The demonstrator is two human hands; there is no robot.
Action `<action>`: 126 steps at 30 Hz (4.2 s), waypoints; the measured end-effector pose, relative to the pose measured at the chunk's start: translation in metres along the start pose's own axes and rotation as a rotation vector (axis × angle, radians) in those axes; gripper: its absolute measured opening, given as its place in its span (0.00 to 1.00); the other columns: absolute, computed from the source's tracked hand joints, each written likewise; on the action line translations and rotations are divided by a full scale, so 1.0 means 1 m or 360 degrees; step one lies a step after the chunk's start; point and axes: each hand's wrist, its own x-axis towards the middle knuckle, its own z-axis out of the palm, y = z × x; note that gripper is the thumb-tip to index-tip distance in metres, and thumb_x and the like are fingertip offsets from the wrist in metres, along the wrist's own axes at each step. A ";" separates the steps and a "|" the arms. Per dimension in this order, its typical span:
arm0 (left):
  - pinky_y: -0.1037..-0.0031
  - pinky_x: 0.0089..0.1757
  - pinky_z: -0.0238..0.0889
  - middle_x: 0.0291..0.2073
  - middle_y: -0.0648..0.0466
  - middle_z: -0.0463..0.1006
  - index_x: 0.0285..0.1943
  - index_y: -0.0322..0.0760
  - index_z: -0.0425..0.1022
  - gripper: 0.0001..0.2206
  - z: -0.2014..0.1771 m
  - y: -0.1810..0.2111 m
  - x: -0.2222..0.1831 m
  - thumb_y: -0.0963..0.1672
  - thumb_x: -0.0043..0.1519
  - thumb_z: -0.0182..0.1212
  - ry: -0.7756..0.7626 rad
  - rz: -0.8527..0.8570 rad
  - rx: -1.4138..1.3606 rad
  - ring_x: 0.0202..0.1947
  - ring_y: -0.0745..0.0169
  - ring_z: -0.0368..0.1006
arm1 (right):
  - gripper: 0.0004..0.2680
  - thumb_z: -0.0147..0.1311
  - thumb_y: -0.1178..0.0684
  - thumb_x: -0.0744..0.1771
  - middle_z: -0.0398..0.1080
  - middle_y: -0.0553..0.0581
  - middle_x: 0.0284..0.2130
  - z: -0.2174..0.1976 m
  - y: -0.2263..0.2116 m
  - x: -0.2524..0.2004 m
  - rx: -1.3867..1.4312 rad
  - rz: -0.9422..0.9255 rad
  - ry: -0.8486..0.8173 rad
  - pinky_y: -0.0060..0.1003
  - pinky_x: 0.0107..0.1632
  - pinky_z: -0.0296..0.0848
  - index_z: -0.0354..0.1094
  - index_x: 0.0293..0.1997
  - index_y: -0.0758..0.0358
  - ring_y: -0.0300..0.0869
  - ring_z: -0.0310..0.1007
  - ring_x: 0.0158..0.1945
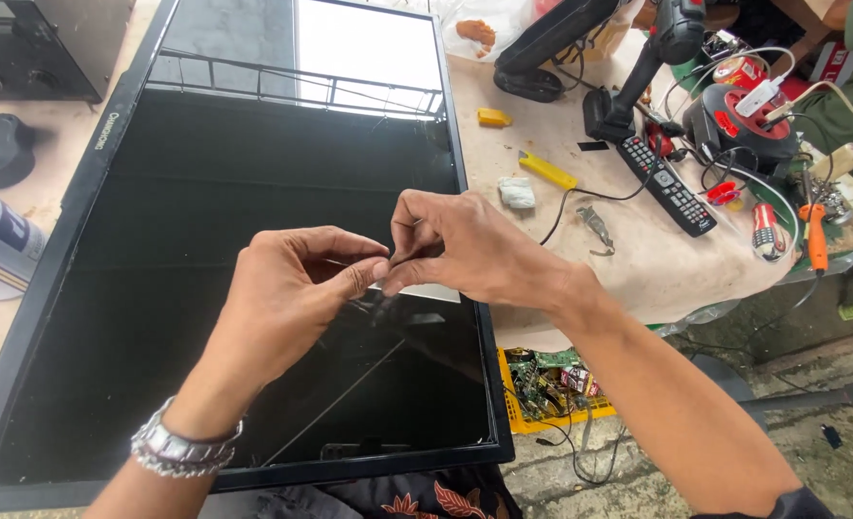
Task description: Scraping residue or adhesive off a flat screen panel using a small metal blade and a plastic scraper.
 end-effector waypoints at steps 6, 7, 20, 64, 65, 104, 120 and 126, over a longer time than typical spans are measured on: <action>0.80 0.35 0.77 0.26 0.49 0.86 0.39 0.35 0.89 0.05 0.009 -0.023 0.015 0.39 0.56 0.72 0.0047 -0.0050 -0.0104 0.28 0.66 0.81 | 0.08 0.65 0.53 0.64 0.83 0.56 0.31 -0.003 0.006 0.000 -0.0042 0.0080 -0.0124 0.37 0.43 0.78 0.68 0.40 0.60 0.42 0.84 0.38; 0.78 0.35 0.77 0.26 0.48 0.85 0.41 0.38 0.88 0.06 0.011 -0.026 0.016 0.39 0.57 0.71 0.0103 -0.0026 -0.0019 0.29 0.64 0.82 | 0.06 0.61 0.54 0.66 0.82 0.60 0.33 -0.008 0.006 -0.001 -0.0056 0.0170 -0.0183 0.46 0.47 0.80 0.74 0.44 0.60 0.51 0.83 0.42; 0.70 0.41 0.78 0.31 0.46 0.85 0.43 0.40 0.88 0.09 0.032 -0.028 0.023 0.36 0.59 0.65 0.0045 0.0133 0.0336 0.35 0.52 0.84 | 0.06 0.59 0.56 0.67 0.80 0.54 0.35 -0.023 0.012 -0.009 -0.0504 0.0594 -0.0390 0.39 0.52 0.78 0.80 0.47 0.55 0.46 0.82 0.45; 0.65 0.39 0.78 0.28 0.42 0.83 0.39 0.36 0.88 0.10 0.038 -0.028 0.010 0.34 0.58 0.63 -0.0078 0.0228 0.0584 0.33 0.48 0.83 | 0.01 0.65 0.55 0.64 0.81 0.49 0.26 -0.005 0.017 -0.041 -0.0420 0.0693 -0.0111 0.37 0.44 0.78 0.82 0.34 0.52 0.41 0.81 0.35; 0.65 0.39 0.78 0.28 0.42 0.83 0.39 0.36 0.88 0.10 0.037 -0.028 0.009 0.34 0.58 0.63 -0.0080 0.0229 0.0585 0.33 0.48 0.83 | 0.01 0.65 0.55 0.64 0.81 0.49 0.26 -0.005 0.015 -0.042 -0.0418 0.0694 -0.0109 0.37 0.44 0.78 0.82 0.34 0.52 0.41 0.81 0.35; 0.66 0.40 0.77 0.30 0.43 0.82 0.41 0.36 0.87 0.08 0.045 -0.023 -0.002 0.36 0.59 0.64 0.0101 0.0171 0.0584 0.36 0.49 0.83 | 0.02 0.62 0.54 0.65 0.78 0.49 0.24 0.003 0.049 -0.043 -0.0337 0.0373 0.0124 0.44 0.46 0.76 0.77 0.32 0.53 0.46 0.81 0.36; 0.69 0.38 0.76 0.28 0.46 0.82 0.40 0.37 0.87 0.07 0.044 -0.026 -0.013 0.36 0.59 0.64 0.0003 0.0161 0.0630 0.35 0.54 0.83 | 0.02 0.62 0.55 0.66 0.80 0.50 0.26 0.006 0.030 -0.056 -0.0260 0.0492 -0.0002 0.38 0.46 0.77 0.78 0.33 0.56 0.42 0.81 0.36; 0.68 0.38 0.78 0.29 0.45 0.82 0.41 0.36 0.87 0.08 0.043 -0.027 -0.023 0.35 0.59 0.64 -0.0022 0.0141 0.0616 0.35 0.52 0.83 | 0.02 0.62 0.55 0.66 0.80 0.52 0.27 0.008 0.017 -0.065 -0.0298 0.0499 -0.0024 0.37 0.47 0.78 0.79 0.34 0.57 0.44 0.82 0.38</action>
